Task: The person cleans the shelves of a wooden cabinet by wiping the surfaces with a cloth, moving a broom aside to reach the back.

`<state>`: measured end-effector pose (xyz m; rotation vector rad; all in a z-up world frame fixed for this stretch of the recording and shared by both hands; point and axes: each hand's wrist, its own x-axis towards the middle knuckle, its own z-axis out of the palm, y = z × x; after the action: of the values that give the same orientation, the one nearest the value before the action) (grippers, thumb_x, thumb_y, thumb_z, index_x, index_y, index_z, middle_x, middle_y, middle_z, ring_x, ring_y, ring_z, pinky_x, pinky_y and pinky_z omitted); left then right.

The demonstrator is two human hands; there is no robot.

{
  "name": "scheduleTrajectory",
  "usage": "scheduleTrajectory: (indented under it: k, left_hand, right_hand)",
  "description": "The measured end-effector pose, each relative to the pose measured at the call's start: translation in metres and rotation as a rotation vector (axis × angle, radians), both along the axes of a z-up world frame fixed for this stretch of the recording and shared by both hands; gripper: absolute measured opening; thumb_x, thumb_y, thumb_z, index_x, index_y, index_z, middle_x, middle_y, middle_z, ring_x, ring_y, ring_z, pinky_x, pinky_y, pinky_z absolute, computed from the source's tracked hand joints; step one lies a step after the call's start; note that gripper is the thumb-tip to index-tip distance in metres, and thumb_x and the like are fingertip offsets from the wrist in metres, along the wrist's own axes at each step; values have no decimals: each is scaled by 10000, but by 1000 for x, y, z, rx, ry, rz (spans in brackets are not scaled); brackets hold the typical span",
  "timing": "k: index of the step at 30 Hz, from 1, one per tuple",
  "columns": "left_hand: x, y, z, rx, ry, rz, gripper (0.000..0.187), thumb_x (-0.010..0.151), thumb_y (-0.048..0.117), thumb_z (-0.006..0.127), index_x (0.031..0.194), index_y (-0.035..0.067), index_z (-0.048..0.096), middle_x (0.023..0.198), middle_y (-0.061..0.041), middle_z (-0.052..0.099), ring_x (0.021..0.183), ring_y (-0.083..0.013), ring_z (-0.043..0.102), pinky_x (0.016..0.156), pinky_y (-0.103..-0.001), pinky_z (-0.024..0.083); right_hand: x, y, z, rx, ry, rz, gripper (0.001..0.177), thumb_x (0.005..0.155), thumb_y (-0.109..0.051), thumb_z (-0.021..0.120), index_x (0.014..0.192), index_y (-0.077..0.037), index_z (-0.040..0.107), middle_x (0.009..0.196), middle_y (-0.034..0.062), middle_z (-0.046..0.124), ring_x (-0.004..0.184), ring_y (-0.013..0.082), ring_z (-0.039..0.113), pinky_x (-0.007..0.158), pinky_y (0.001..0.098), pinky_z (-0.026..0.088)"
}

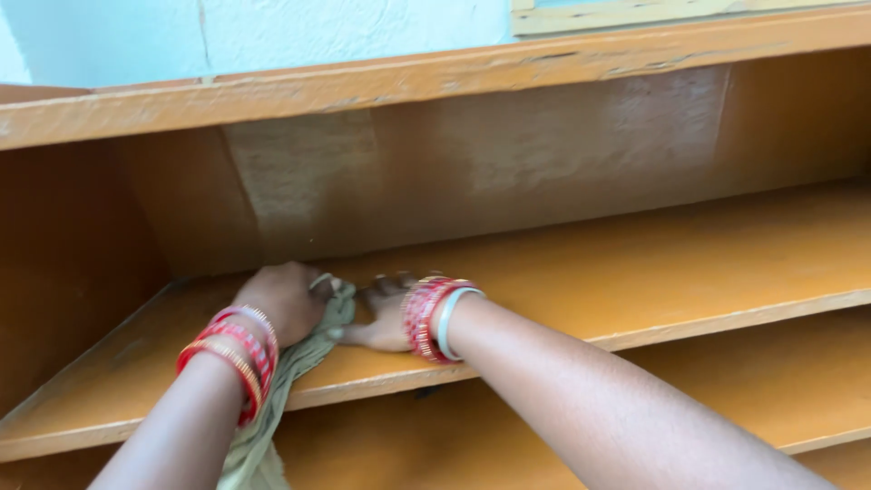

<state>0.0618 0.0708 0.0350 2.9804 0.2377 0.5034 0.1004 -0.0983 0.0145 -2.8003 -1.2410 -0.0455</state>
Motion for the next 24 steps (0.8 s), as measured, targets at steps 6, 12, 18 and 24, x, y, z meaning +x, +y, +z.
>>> scheduleTrajectory:
  k: [6, 12, 18, 24]
  left_hand:
    - [47, -5, -8, -293, 67, -120, 426, 991, 453, 521, 1263, 196, 724, 1238, -111, 743, 1163, -294, 695, 1069, -391, 486]
    - [99, -50, -18, -279, 66, -169, 444, 982, 443, 526, 1281, 178, 721, 1262, -123, 734, 1177, -306, 681, 1064, -390, 476]
    - [122, -124, -12, -382, 100, -265, 461, 948, 457, 521, 1209, 155, 751, 1203, -127, 762, 1138, -307, 710, 1040, -391, 494]
    - [178, -209, -28, -269, 57, -416, 454, 923, 445, 533, 1172, 133, 749, 1175, -165, 745, 1106, -345, 700, 1003, -419, 511]
  right_hand:
    - [5, -32, 2, 45, 151, -229, 993, 842, -805, 304, 1635, -231, 140, 1722, 71, 20, 1578, 352, -6, 1266, 488, 67]
    - [22, -43, -6, 95, 113, -242, 842, 919, -656, 312, 1641, -255, 147, 1723, 36, 60, 1571, 365, 55, 1262, 501, 101]
    - [47, -106, -7, 48, 102, -378, 793, 943, -638, 300, 1625, -255, 167, 1727, -1, 53, 1582, 320, 66, 1258, 521, 109]
    - [64, -192, -8, 103, 75, -494, 826, 922, -663, 342, 1629, -261, 197, 1719, 26, 103, 1568, 355, 97, 1270, 465, 138]
